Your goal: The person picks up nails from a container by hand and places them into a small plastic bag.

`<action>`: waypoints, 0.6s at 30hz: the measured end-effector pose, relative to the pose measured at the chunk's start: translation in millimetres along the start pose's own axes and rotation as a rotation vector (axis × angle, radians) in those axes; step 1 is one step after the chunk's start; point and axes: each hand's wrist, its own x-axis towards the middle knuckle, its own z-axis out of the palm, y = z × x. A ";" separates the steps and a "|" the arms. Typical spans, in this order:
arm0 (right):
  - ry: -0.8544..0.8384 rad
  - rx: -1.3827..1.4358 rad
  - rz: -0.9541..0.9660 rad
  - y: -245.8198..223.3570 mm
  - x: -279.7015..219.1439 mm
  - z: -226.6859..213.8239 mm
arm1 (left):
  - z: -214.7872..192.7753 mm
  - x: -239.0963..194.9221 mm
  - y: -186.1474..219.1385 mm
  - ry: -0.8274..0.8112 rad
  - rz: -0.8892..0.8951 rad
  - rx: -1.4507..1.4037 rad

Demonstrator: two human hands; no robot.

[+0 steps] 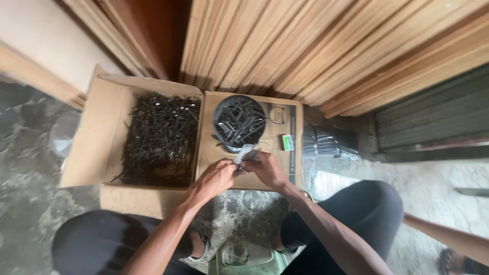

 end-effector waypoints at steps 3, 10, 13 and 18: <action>-0.018 0.009 0.015 6.1 1.8 -4.6 | -3.9 3.5 1.7 0.024 -0.107 -0.071; 0.013 0.285 0.115 16.9 1.9 -3.9 | 18.2 2.4 -17.1 -0.080 -0.054 -0.006; 0.050 0.304 0.122 19.5 -1.9 -1.6 | 27.6 2.2 -20.0 -0.084 -0.060 0.020; 0.047 0.330 0.122 11.7 -2.5 1.0 | 18.7 1.5 -19.9 -0.060 -0.212 -0.082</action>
